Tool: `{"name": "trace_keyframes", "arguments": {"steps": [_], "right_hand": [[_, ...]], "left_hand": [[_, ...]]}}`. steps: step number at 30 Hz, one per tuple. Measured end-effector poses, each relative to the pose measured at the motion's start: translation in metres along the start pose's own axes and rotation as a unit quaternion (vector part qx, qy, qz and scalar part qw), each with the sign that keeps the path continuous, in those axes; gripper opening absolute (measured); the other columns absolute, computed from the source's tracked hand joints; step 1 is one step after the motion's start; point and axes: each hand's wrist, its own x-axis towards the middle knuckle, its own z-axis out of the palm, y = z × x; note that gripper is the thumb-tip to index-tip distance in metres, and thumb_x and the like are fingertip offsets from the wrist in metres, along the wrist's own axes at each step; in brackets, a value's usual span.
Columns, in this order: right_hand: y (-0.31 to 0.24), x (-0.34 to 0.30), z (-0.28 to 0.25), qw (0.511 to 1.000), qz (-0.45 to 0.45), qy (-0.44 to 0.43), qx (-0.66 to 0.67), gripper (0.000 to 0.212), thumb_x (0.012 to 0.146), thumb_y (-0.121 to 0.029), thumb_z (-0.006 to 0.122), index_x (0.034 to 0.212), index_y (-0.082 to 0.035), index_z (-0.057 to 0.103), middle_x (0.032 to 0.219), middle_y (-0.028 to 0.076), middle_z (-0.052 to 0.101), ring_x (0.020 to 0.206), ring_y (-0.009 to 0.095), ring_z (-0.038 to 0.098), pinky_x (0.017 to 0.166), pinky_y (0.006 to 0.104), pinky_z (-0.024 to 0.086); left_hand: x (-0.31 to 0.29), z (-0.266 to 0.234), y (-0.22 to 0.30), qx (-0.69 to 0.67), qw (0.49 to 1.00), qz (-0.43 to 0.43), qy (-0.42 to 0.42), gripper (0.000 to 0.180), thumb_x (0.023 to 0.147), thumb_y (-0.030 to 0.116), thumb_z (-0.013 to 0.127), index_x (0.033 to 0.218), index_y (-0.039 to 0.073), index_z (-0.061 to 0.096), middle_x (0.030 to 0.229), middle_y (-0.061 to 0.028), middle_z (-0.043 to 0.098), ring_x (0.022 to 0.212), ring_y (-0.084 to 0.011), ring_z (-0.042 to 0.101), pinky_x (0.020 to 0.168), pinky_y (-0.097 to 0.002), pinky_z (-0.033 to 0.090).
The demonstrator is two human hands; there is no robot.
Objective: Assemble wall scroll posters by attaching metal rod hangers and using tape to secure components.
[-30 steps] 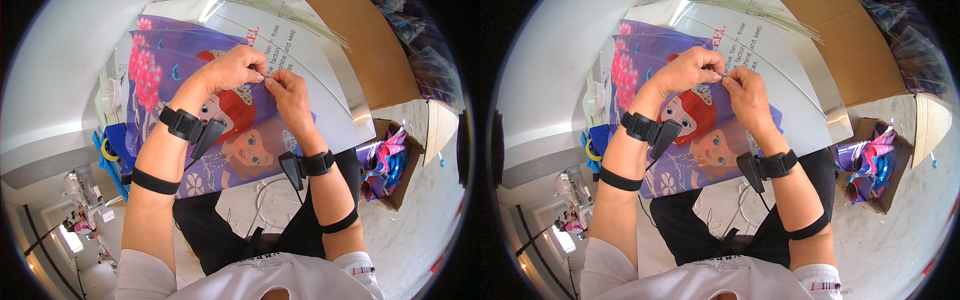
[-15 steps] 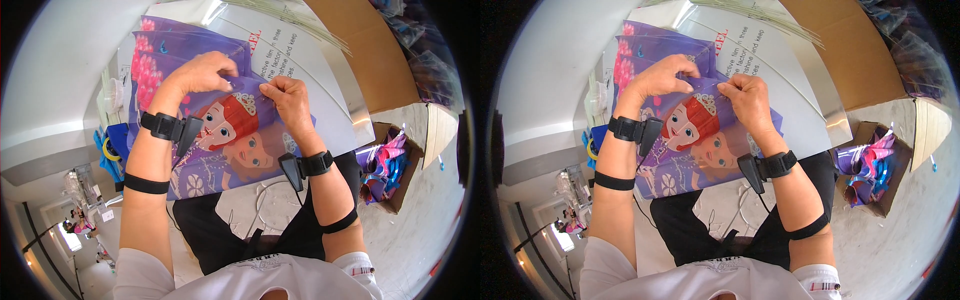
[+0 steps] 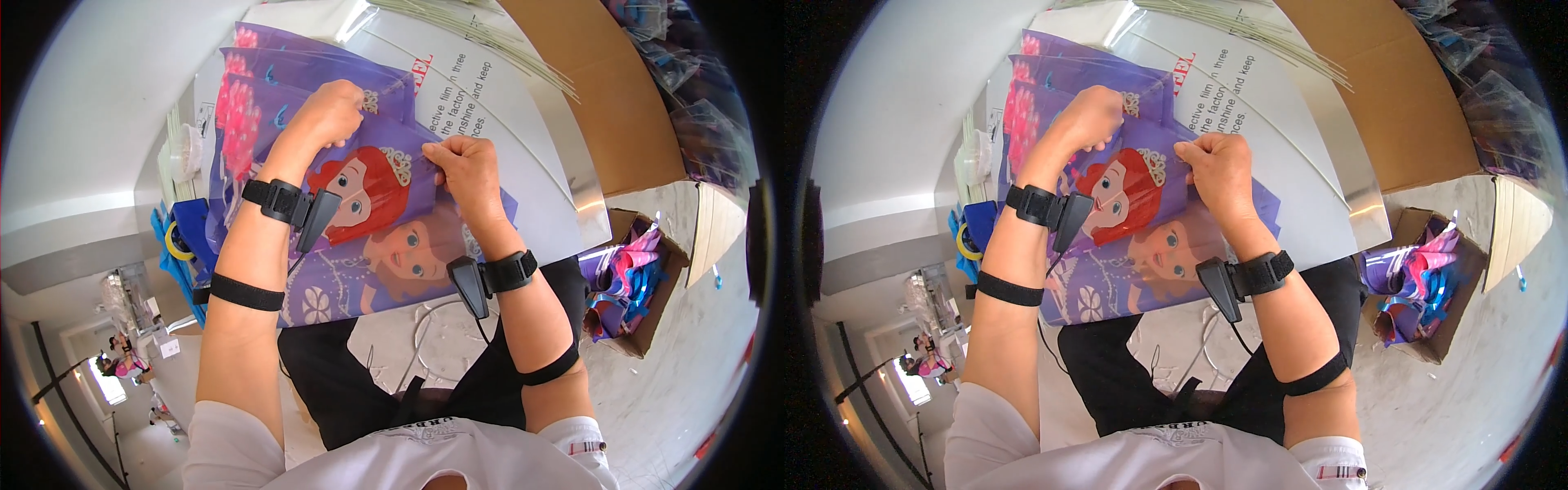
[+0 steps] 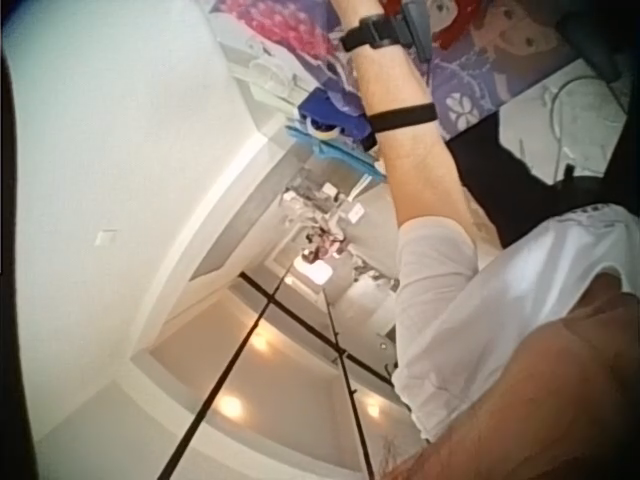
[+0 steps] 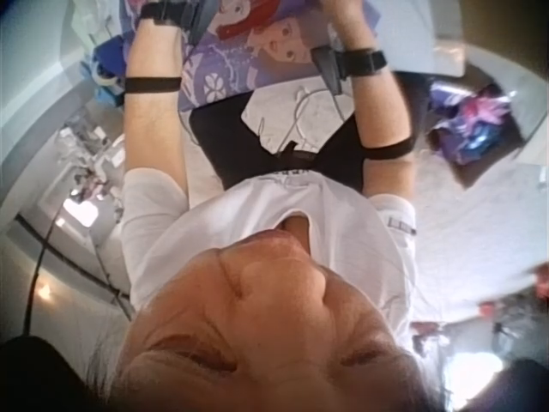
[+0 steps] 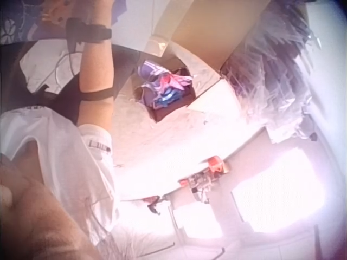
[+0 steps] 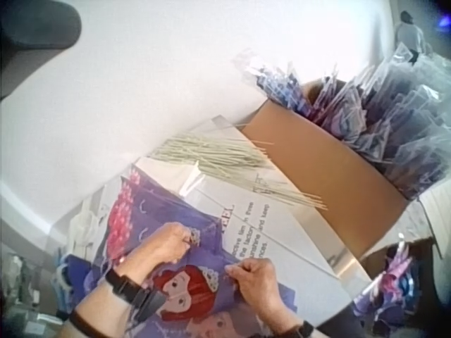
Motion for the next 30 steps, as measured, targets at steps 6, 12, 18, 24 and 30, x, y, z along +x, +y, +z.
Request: {"name": "trace_keyframes", "arguments": {"steps": [6, 12, 18, 24, 30], "right_hand": [[0.008, 0.001, 0.007, 0.997, -0.061, 0.019, 0.043, 0.021, 0.076, -0.005, 0.066, 0.059, 0.003, 0.058, 0.050, 0.002, 0.051, 0.046, 0.007, 0.046, 0.042, 0.0243, 0.036], [0.011, 0.001, 0.002, 0.998, -0.066, -0.013, 0.002, 0.019, 0.076, -0.007, 0.066, 0.063, 0.003, 0.057, 0.052, 0.005, 0.053, 0.048, 0.010, 0.049, 0.045, 0.0272, 0.038], [-0.002, 0.003, -0.014, 0.937, -0.231, 0.121, -0.233, 0.014, 0.073, -0.009, 0.067, 0.081, 0.000, 0.060, 0.076, 0.015, 0.062, 0.068, 0.030, 0.058, 0.063, 0.0392, 0.046], [-0.010, 0.013, -0.063, 0.808, -0.247, 0.244, -0.475, 0.023, 0.072, -0.011, 0.069, 0.092, -0.007, 0.059, 0.092, 0.012, 0.054, 0.094, 0.032, 0.050, 0.079, 0.0407, 0.043], [-0.012, 0.036, -0.082, 0.792, -0.339, 0.270, -0.431, 0.021, 0.073, -0.012, 0.069, 0.091, -0.007, 0.060, 0.091, 0.012, 0.054, 0.093, 0.032, 0.050, 0.077, 0.0407, 0.043]], "left_hand": [[0.004, 0.015, -0.026, 0.088, 0.964, 0.138, 0.208, 0.015, 0.073, 0.010, 0.059, 0.085, 0.002, 0.063, 0.080, -0.0182, 0.064, 0.080, -0.0383, 0.061, 0.068, -0.0434, 0.049], [0.008, 0.004, -0.022, 0.103, 0.980, 0.090, 0.146, 0.014, 0.072, 0.012, 0.060, 0.081, 0.002, 0.063, 0.083, -0.0200, 0.063, 0.084, -0.0397, 0.060, 0.071, -0.0455, 0.048], [0.030, 0.007, -0.046, 0.124, 0.926, 0.156, 0.320, 0.011, 0.074, 0.006, 0.057, 0.083, 0.001, 0.060, 0.080, -0.0235, 0.062, 0.083, -0.0403, 0.060, 0.071, -0.0481, 0.047], [0.049, 0.007, -0.064, 0.064, 0.919, 0.185, 0.342, 0.026, 0.077, 0.001, 0.057, 0.103, 0.003, 0.055, 0.100, -0.0231, 0.061, 0.095, -0.0388, 0.058, 0.079, -0.0458, 0.047], [0.006, 0.024, -0.051, -0.045, 0.890, 0.202, 0.407, 0.042, 0.078, 0.003, 0.057, 0.120, 0.001, 0.050, 0.120, -0.0192, 0.053, 0.113, -0.0361, 0.049, 0.095, -0.0401, 0.040]]}}
